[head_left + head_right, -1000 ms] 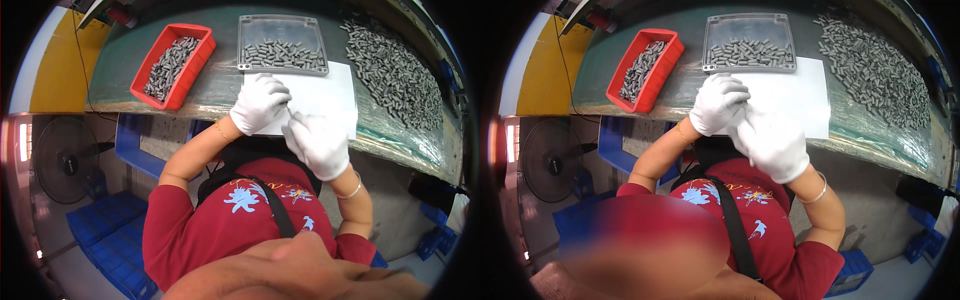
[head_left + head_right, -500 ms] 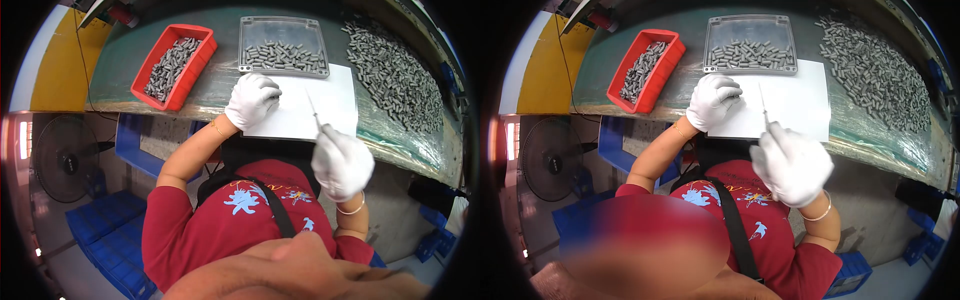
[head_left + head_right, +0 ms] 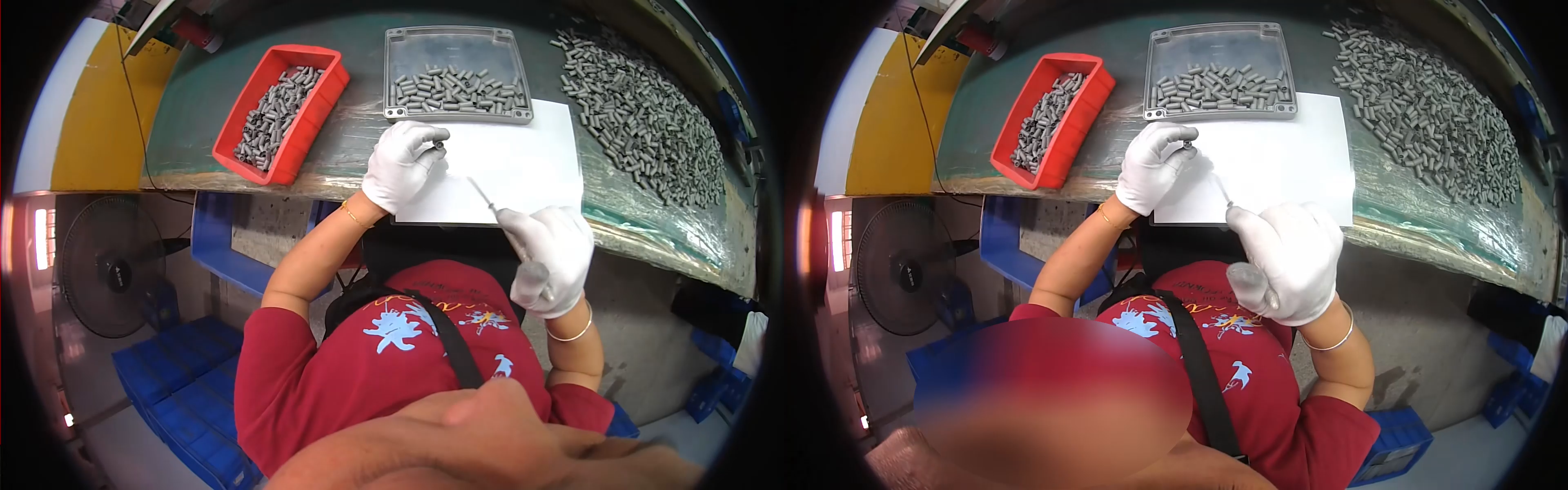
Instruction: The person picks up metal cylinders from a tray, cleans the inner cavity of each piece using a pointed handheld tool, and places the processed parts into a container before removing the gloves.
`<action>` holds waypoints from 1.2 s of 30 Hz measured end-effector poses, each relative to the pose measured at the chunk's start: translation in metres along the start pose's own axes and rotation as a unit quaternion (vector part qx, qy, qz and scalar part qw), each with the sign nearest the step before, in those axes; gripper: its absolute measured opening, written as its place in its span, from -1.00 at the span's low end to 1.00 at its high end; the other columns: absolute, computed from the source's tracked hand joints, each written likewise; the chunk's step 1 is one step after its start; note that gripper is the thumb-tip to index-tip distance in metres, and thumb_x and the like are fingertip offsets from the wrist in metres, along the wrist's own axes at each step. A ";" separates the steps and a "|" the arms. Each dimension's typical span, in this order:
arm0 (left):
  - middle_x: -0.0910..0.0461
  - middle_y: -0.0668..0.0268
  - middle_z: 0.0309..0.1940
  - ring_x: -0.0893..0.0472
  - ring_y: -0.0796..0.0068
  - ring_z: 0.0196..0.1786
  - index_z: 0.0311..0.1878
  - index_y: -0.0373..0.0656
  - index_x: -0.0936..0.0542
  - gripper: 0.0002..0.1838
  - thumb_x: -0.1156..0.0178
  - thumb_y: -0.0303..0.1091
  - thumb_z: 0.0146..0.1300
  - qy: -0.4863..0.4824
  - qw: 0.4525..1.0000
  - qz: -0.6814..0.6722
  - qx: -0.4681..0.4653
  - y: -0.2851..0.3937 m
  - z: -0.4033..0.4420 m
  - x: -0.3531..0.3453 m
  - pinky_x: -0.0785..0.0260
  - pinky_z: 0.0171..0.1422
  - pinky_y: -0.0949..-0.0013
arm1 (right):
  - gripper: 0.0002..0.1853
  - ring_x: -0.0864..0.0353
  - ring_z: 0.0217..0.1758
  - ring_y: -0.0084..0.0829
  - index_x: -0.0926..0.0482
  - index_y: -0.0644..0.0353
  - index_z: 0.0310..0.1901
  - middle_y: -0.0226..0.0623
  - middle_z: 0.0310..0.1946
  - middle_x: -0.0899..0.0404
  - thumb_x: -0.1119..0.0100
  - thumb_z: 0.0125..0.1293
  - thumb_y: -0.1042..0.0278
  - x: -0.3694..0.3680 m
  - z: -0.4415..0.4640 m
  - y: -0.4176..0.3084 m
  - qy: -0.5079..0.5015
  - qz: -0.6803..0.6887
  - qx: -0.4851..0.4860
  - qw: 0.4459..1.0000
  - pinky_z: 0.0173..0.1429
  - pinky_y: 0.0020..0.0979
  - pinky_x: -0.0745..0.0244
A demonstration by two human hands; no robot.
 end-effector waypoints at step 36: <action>-0.65 0.17 -0.03 -0.64 0.11 0.07 -0.08 -0.13 -0.70 -0.71 -0.34 -0.55 0.09 -0.039 0.990 0.069 -0.121 0.014 0.009 0.000 -0.50 0.15 0.14 | -0.97 -0.61 -0.54 -0.36 -0.74 0.21 -0.36 -0.33 -0.54 -0.65 -0.42 0.22 0.50 -0.025 0.041 0.022 0.118 0.065 -0.057 0.989 -0.39 -0.40 -0.49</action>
Point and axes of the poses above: each hand's wrist, its own z-axis towards the middle knuckle, its own x-axis out of the back of the hand, y = z × x, the point moved 7 cm from there along z, towards the middle knuckle
